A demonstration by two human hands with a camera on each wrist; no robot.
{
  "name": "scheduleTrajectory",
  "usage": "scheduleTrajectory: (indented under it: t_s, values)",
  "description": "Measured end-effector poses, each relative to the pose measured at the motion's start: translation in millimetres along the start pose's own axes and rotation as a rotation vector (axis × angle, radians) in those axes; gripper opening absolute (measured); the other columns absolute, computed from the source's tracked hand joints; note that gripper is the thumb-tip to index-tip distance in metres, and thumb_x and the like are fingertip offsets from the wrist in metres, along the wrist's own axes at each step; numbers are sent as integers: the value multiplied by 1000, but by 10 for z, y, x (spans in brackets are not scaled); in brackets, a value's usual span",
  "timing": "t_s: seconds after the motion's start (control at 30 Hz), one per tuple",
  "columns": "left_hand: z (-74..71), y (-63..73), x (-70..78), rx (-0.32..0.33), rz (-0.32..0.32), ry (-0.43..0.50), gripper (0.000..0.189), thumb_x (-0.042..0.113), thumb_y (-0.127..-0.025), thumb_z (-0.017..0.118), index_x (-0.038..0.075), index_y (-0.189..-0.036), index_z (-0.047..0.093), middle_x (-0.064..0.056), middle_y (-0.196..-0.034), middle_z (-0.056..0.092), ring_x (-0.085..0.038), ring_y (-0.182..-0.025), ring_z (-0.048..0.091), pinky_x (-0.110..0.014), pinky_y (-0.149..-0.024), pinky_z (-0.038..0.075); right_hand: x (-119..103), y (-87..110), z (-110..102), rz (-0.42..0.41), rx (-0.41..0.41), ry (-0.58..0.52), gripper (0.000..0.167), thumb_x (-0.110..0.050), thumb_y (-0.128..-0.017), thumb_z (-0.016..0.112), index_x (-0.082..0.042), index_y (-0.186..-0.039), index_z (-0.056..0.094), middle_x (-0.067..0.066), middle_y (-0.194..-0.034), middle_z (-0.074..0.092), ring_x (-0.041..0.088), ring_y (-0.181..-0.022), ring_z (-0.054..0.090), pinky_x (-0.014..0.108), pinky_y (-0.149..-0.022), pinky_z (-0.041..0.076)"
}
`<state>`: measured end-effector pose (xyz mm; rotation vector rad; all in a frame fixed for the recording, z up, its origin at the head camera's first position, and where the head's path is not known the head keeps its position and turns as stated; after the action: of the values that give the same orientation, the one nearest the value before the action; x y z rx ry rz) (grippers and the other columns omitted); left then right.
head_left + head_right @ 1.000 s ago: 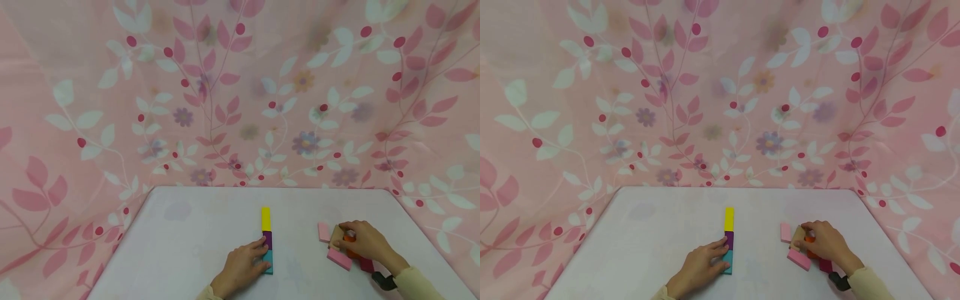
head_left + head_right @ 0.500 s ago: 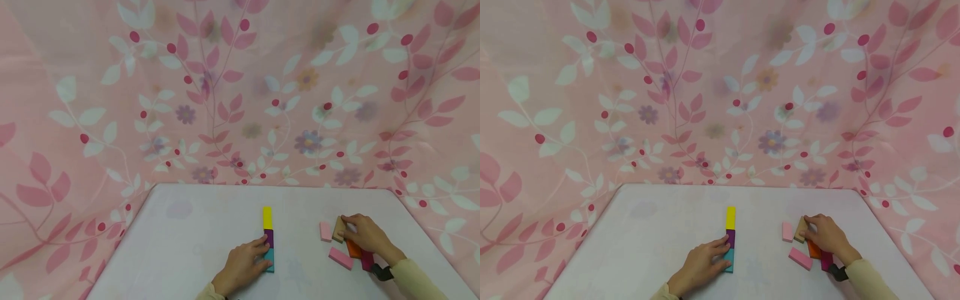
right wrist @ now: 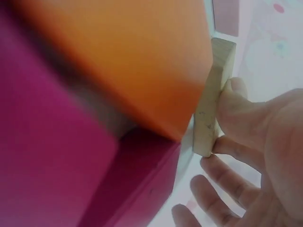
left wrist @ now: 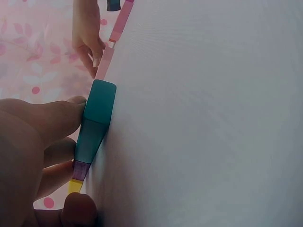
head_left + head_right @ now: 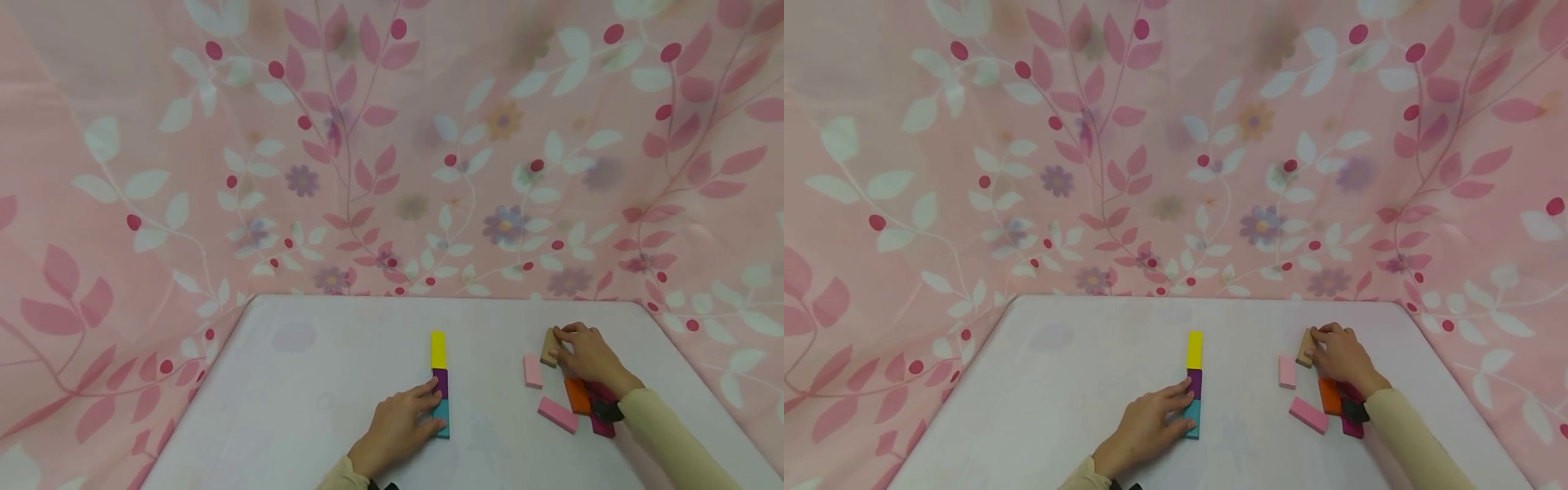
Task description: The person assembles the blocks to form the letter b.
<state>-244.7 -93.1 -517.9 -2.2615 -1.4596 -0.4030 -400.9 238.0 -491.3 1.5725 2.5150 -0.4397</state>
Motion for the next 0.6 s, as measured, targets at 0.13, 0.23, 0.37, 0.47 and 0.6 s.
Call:
scheduleTrajectory:
  t_s: [0.13,0.23,0.37,0.47,0.6]
  values:
    - [0,11,-12,-5,-10,16,50,51,-96,76,25,-138,72,7,-154,60,-25,-126,71,-41,-84,62,10,-114,38,-5,9,6,54,-19,-96,77,15,-136,62,40,-126,62,56,-110,57,68,-95,44]
    - [10,25,-19,-11,-17,29,50,50,-96,76,25,-138,72,7,-154,61,-25,-125,71,-41,-83,62,-7,-189,53,-20,11,14,54,-18,-96,78,14,-136,63,39,-125,63,56,-112,58,68,-97,43]
    - [12,28,-15,-14,-11,32,50,51,-96,75,25,-138,72,6,-154,60,-25,-125,72,-40,-82,63,-43,-286,46,-43,9,17,53,-17,-94,79,15,-133,64,38,-122,65,54,-110,60,66,-96,43]
    - [2,18,-9,-11,-3,21,49,51,-97,75,25,-139,72,6,-155,60,-25,-125,71,-40,-83,63,-65,-358,38,-53,2,13,53,-17,-94,79,15,-133,64,38,-121,65,53,-109,61,66,-95,43]
    - [-5,5,-13,-15,-8,16,50,51,-96,75,25,-139,72,7,-155,60,-25,-125,71,-40,-83,62,-96,-444,42,-59,-13,7,53,-18,-95,78,15,-134,64,39,-122,64,54,-108,62,68,-97,45]
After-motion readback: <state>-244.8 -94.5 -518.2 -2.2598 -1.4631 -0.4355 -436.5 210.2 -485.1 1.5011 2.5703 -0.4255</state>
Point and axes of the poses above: each hand's wrist, its own y-axis away from the middle knuckle, its own z-axis out of the palm, x = y × z, the point moved 9 cm from there along -y, towards the middle knuckle
